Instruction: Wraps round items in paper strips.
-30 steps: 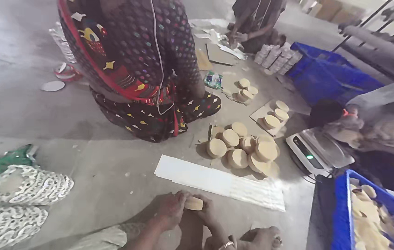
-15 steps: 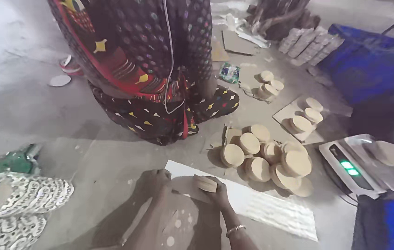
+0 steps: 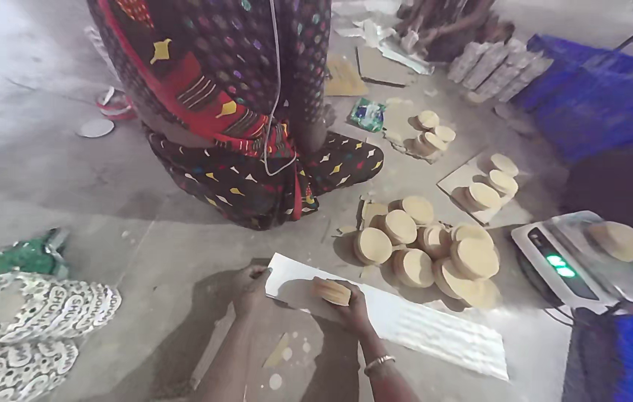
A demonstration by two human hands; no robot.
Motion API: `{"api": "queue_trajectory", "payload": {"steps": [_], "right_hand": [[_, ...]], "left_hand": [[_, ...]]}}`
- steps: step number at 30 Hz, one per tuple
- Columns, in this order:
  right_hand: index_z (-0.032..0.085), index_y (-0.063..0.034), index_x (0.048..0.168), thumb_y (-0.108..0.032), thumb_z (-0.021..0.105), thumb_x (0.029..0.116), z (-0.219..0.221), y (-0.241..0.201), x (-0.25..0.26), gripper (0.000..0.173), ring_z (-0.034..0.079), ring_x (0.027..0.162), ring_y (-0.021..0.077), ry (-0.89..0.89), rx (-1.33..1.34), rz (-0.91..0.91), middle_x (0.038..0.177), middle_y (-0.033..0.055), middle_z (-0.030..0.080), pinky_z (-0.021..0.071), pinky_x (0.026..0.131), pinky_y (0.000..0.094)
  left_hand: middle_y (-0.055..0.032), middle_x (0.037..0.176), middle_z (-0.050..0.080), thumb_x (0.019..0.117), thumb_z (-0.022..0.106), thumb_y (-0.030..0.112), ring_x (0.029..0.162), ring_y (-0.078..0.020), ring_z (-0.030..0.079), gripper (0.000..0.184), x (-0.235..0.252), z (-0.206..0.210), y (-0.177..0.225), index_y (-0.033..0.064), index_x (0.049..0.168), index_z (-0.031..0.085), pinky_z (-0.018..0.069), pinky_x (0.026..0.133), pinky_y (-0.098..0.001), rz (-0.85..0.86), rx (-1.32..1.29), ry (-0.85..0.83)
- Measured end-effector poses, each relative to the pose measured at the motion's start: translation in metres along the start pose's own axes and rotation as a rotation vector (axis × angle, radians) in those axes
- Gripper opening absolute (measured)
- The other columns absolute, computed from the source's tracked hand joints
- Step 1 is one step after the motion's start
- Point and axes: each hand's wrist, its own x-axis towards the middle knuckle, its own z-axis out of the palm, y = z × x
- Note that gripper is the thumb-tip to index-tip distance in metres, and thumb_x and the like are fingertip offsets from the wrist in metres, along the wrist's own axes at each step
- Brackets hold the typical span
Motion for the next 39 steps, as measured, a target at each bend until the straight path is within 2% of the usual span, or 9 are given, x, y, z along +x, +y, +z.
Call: {"api": "queue_trajectory", "payload": {"steps": [5,7,10,16,18,23,26,30,39], "right_hand": [[0.075,0.0047,0.111,-0.017,0.081,0.0749,-0.001,-0.003,0.000,0.042,0.071,0.100,0.0282,-0.003,0.008,0.016,0.107,0.0156,0.076,0.0490,0.097,0.0519],[0.075,0.0043,0.111,-0.018,0.081,0.0757,-0.001,-0.003,-0.001,0.042,0.071,0.100,0.0289,0.001,-0.006,0.012,0.107,0.0158,0.076,0.0490,0.096,0.0515],[0.075,0.0042,0.112,-0.017,0.082,0.0748,-0.001,-0.003,0.001,0.043,0.070,0.099,0.0316,-0.001,-0.006,0.043,0.106,0.0170,0.076,0.0495,0.095,0.0529],[0.076,0.0030,0.111,-0.019,0.082,0.0749,-0.001,-0.005,0.002,0.042,0.071,0.098,0.0313,0.002,-0.012,0.036,0.105,0.0160,0.077,0.0495,0.095,0.0540],[0.075,0.0040,0.111,-0.017,0.082,0.0745,-0.002,-0.005,0.001,0.043,0.071,0.097,0.0322,-0.002,-0.006,0.034,0.105,0.0170,0.077,0.0492,0.095,0.0546],[0.075,0.0058,0.111,-0.012,0.080,0.0744,-0.003,-0.011,0.001,0.041,0.070,0.095,0.0370,0.003,-0.075,0.049,0.102,0.0202,0.076,0.0503,0.091,0.0564],[0.074,0.0075,0.109,-0.011,0.079,0.0732,-0.003,-0.010,-0.002,0.040,0.069,0.093,0.0382,-0.001,-0.101,0.060,0.098,0.0212,0.075,0.0501,0.089,0.0558],[0.075,0.0062,0.109,-0.011,0.081,0.0727,-0.004,-0.013,0.000,0.041,0.069,0.095,0.0398,-0.009,-0.092,0.078,0.099,0.0213,0.076,0.0498,0.091,0.0572],[0.076,0.0013,0.114,-0.016,0.082,0.0775,-0.010,-0.017,0.003,0.041,0.069,0.103,0.0382,-0.112,-0.064,0.122,0.106,0.0180,0.076,0.0468,0.100,0.0572]], "left_hand": [[-0.0125,0.090,0.069,0.0954,0.070,0.011,0.083,-0.0153,0.063,0.019,-0.018,0.005,0.020,-0.0068,0.101,0.070,0.0512,0.082,-0.0350,0.093,-0.197,0.095],[-0.0040,0.094,0.064,0.1009,0.053,0.003,0.085,-0.0025,0.062,0.019,-0.029,0.016,0.016,-0.0103,0.113,0.057,0.0538,0.081,-0.0210,0.114,-0.626,0.009],[-0.0065,0.117,0.063,0.1085,0.037,0.009,0.102,-0.0067,0.066,0.034,-0.043,0.037,-0.008,-0.0055,0.139,0.038,0.0572,0.091,-0.0282,0.005,-0.970,-0.170],[-0.0170,0.131,0.061,0.1103,0.044,0.018,0.114,-0.0106,0.064,0.041,-0.054,0.056,-0.001,-0.0062,0.144,0.043,0.0547,0.098,-0.0287,-0.062,-0.705,-0.041],[-0.0258,0.132,0.062,0.1077,0.044,0.010,0.123,-0.0160,0.061,0.041,-0.078,0.058,0.009,-0.0183,0.136,0.048,0.0459,0.108,-0.0289,0.190,-0.497,-0.087],[-0.0300,0.140,0.059,0.0927,0.052,0.007,0.133,-0.0465,0.056,0.045,-0.071,0.087,-0.013,-0.0136,0.132,0.061,0.0431,0.114,-0.0520,0.977,0.038,-0.075],[-0.0299,0.149,0.051,0.1003,0.038,0.059,0.140,-0.0447,0.050,0.085,-0.066,0.074,-0.013,-0.0135,0.141,0.052,0.0391,0.116,-0.0518,1.084,0.253,-0.172],[-0.0240,0.146,0.057,0.0988,0.046,0.016,0.137,-0.0406,0.054,0.048,-0.061,0.063,-0.005,-0.0090,0.138,0.059,0.0412,0.115,-0.0509,1.094,0.316,-0.223],[-0.0217,0.123,0.071,0.0893,0.069,0.012,0.117,-0.0393,0.068,0.038,-0.032,0.043,0.027,-0.0048,0.124,0.070,0.0517,0.104,-0.0529,1.276,0.488,-0.441]]}}
